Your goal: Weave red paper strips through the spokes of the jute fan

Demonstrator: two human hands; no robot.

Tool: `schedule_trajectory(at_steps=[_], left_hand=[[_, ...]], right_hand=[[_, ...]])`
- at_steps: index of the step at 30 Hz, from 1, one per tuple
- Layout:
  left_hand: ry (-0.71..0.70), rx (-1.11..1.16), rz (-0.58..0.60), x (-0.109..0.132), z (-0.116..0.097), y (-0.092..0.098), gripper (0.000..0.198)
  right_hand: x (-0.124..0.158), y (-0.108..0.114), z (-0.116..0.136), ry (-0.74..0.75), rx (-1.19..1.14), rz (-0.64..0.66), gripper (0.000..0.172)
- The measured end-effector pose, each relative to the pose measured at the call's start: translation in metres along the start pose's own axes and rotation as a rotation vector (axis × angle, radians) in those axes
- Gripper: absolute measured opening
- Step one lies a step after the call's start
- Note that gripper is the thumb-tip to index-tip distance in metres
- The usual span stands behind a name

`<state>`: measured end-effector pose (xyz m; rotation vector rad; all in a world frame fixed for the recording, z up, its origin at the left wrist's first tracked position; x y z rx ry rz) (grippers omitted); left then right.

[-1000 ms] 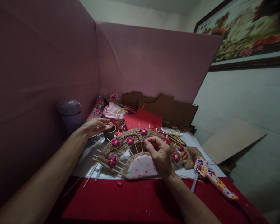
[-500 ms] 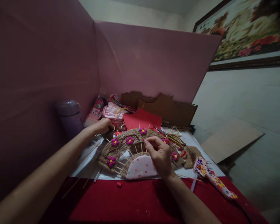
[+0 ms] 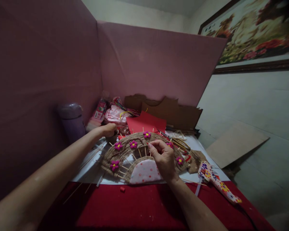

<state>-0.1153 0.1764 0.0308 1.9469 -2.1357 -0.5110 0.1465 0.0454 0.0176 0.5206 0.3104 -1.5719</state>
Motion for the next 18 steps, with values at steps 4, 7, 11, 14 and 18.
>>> schedule_trajectory(at_steps=[4, 7, 11, 14, 18], left_hand=[[0.066, -0.104, -0.024, 0.004, 0.001, 0.004, 0.013], [0.079, -0.098, -0.095, 0.009, -0.001, 0.008, 0.011], [0.113, 0.021, -0.203, 0.018, -0.003, 0.011, 0.012], [0.162, 0.172, -0.251, 0.025, -0.003, 0.011, 0.012], [0.23, 0.381, -0.279, 0.031, -0.004, 0.014, 0.02]], right_hand=[[0.0, 0.0, -0.002, 0.003, 0.006, 0.009, 0.018], [0.0, 0.0, -0.002, 0.013, 0.013, 0.016, 0.019], [0.001, 0.0, 0.0, 0.021, 0.001, 0.016, 0.018], [0.001, 0.0, 0.001, 0.021, -0.004, 0.009, 0.018], [0.001, -0.001, 0.0, 0.015, -0.018, 0.014, 0.018]])
Point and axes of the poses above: each hand's wrist, its own x-axis away from the middle knuckle, its own y-axis out of the back of the hand, z = x × y, the point moved 3 cm from there along -x, towards the middle knuckle, and after that the axes turned 2 degrees about -y, right-handed, at the moved point
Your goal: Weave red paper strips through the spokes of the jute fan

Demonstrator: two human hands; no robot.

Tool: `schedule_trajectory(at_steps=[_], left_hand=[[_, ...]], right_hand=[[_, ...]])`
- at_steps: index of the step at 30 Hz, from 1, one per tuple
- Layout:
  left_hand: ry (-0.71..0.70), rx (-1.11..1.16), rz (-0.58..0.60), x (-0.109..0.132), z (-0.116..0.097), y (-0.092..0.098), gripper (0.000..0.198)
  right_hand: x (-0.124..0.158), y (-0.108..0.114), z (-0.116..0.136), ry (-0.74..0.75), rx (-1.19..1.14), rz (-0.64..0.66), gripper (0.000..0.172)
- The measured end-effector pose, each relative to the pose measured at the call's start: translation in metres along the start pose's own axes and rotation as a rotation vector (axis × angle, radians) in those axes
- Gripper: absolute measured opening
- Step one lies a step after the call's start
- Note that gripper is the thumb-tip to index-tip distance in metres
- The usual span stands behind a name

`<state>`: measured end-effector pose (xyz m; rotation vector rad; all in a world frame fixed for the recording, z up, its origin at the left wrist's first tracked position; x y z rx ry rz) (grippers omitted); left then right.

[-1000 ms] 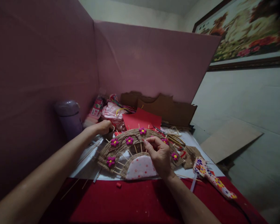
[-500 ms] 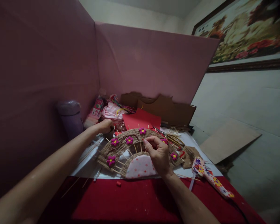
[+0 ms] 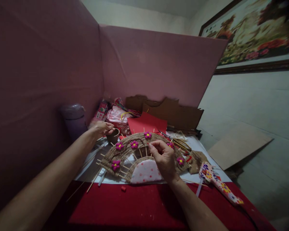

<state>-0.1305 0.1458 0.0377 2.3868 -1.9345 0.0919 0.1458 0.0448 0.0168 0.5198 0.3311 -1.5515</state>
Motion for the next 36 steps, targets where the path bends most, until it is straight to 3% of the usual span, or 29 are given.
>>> schedule_trajectory(at_steps=[6, 13, 19, 26, 31, 36], left_hand=[[0.046, 0.238, 0.007, 0.009, -0.007, 0.001, 0.028], [0.152, 0.48, 0.126, 0.022, -0.014, -0.005, 0.029], [0.093, 0.577, 0.154, 0.039, -0.022, -0.012, 0.031], [0.111, 0.596, 0.347, 0.083, -0.02, -0.051, 0.044], [0.125, 0.631, 0.443, 0.111, -0.009, -0.083, 0.031], [0.178, 0.659, 0.549, 0.129, 0.0, -0.097, 0.03]], right_hand=[[-0.001, 0.0, -0.001, 0.018, 0.013, -0.005, 0.016], [0.0, 0.0, -0.003, 0.013, 0.01, 0.004, 0.016], [0.0, 0.001, -0.003, 0.013, 0.009, -0.003, 0.016], [0.0, 0.0, 0.0, 0.008, -0.003, -0.026, 0.015], [-0.002, 0.002, 0.003, 0.005, -0.021, -0.053, 0.014], [-0.001, 0.004, 0.007, 0.03, -0.055, -0.073, 0.011]])
Point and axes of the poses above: each hand's wrist, its own x-axis away from the middle knuckle, its own y-axis out of the back of the hand, z = x × y, the point moved 3 cm from there along -x, towards the middle knuckle, and after that the axes turned 2 degrees about -y, right-handed, at the moved point
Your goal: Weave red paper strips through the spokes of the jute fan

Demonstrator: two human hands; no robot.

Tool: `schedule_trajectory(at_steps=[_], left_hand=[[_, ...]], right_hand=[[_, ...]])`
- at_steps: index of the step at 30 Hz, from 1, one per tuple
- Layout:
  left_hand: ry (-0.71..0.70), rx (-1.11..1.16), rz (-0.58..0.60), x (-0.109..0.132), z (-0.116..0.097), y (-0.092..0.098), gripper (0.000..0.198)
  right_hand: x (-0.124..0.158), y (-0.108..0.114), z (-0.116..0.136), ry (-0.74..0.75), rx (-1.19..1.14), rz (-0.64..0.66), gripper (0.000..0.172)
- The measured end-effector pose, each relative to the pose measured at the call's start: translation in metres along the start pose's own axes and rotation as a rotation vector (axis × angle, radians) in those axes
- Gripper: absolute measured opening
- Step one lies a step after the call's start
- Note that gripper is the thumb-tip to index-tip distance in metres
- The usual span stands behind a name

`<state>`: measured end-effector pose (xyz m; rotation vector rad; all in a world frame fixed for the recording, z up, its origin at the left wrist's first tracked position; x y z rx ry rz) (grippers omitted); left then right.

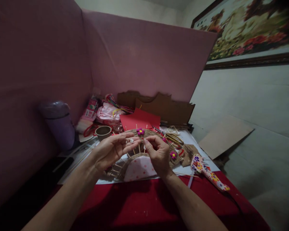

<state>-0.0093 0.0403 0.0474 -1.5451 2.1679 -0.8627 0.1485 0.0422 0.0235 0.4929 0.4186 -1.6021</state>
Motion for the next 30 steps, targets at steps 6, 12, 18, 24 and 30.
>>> schedule_trajectory(at_steps=[6, 12, 18, 24, 30], left_hand=[[0.055, 0.066, 0.083, 0.005, 0.014, -0.001, 0.035], [0.069, 0.095, 0.075, 0.0, 0.025, 0.005, 0.042], [0.043, 0.044, 0.039, 0.001, 0.032, 0.011, 0.035], [0.025, 0.059, 0.026, 0.002, 0.035, 0.015, 0.035], [0.003, 0.084, 0.074, 0.002, 0.037, 0.018, 0.039]], right_hand=[[0.002, 0.001, 0.002, 0.04, -0.022, -0.013, 0.008], [0.006, -0.001, 0.002, 0.073, 0.057, 0.021, 0.008], [0.01, -0.004, 0.001, 0.113, 0.115, 0.061, 0.006], [0.011, -0.006, 0.0, 0.113, 0.159, 0.097, 0.007], [0.011, -0.006, 0.0, 0.112, 0.174, 0.112, 0.008]])
Point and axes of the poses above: each hand's wrist, its own x-axis away from the middle knuckle, its own y-axis out of the back of the hand, z = x × y, the point moved 3 cm from there along -x, towards the middle knuckle, and after that the axes turned 2 degrees about -y, right-handed, at the moved point
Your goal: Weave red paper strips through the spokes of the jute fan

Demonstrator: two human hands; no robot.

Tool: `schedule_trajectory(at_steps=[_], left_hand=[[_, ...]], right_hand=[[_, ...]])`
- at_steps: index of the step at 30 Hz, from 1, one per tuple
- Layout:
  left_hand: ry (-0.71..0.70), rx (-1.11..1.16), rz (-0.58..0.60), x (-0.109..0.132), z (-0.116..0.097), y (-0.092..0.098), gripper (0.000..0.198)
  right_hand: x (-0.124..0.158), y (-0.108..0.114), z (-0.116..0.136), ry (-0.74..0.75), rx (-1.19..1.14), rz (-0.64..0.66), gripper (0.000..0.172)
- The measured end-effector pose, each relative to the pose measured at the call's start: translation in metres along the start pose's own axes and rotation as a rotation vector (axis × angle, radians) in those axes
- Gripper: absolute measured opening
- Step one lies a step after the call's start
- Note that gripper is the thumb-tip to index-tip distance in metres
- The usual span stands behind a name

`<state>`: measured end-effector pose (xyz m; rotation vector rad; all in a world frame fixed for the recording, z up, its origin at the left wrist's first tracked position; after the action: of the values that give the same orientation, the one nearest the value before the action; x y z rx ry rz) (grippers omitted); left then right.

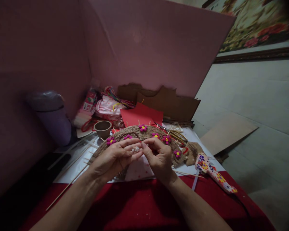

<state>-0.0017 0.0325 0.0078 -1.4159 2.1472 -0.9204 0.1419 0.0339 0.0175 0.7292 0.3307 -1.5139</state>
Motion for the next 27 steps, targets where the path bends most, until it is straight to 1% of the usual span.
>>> schedule_trajectory(at_steps=[5, 8, 12, 15, 23, 27], left_hand=[[-0.011, 0.009, -0.012, 0.0006, 0.0004, 0.0028, 0.045], [-0.005, 0.005, -0.046, 0.0015, -0.0002, 0.001, 0.05], [0.018, -0.014, -0.084, 0.0032, -0.0009, -0.0033, 0.045], [0.023, -0.028, -0.071, 0.0039, -0.0006, -0.0047, 0.043], [0.016, -0.022, -0.044, 0.0019, 0.0016, -0.0009, 0.044], [0.018, -0.017, -0.092, 0.0015, 0.0006, -0.0015, 0.039]], right_hand=[[0.0001, -0.0007, 0.0001, 0.007, -0.012, 0.004, 0.006], [0.0002, -0.0008, 0.0009, 0.016, -0.004, -0.009, 0.005], [0.0004, -0.0007, 0.001, 0.016, 0.006, -0.015, 0.005], [0.0004, -0.0004, 0.0007, 0.016, 0.008, -0.016, 0.005], [0.0003, 0.0001, 0.0017, 0.034, 0.051, -0.026, 0.005], [0.0001, 0.0004, 0.0029, 0.045, 0.044, -0.023, 0.005]])
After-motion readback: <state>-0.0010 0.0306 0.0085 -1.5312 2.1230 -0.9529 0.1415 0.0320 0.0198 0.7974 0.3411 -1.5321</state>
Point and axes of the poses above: each hand's wrist, its own x-axis away from the middle knuckle, its own y-axis out of the back of the hand, z = x × y, the point moved 3 cm from there along -x, towards the middle knuckle, and after that the axes turned 2 degrees about -y, right-handed, at the moved point
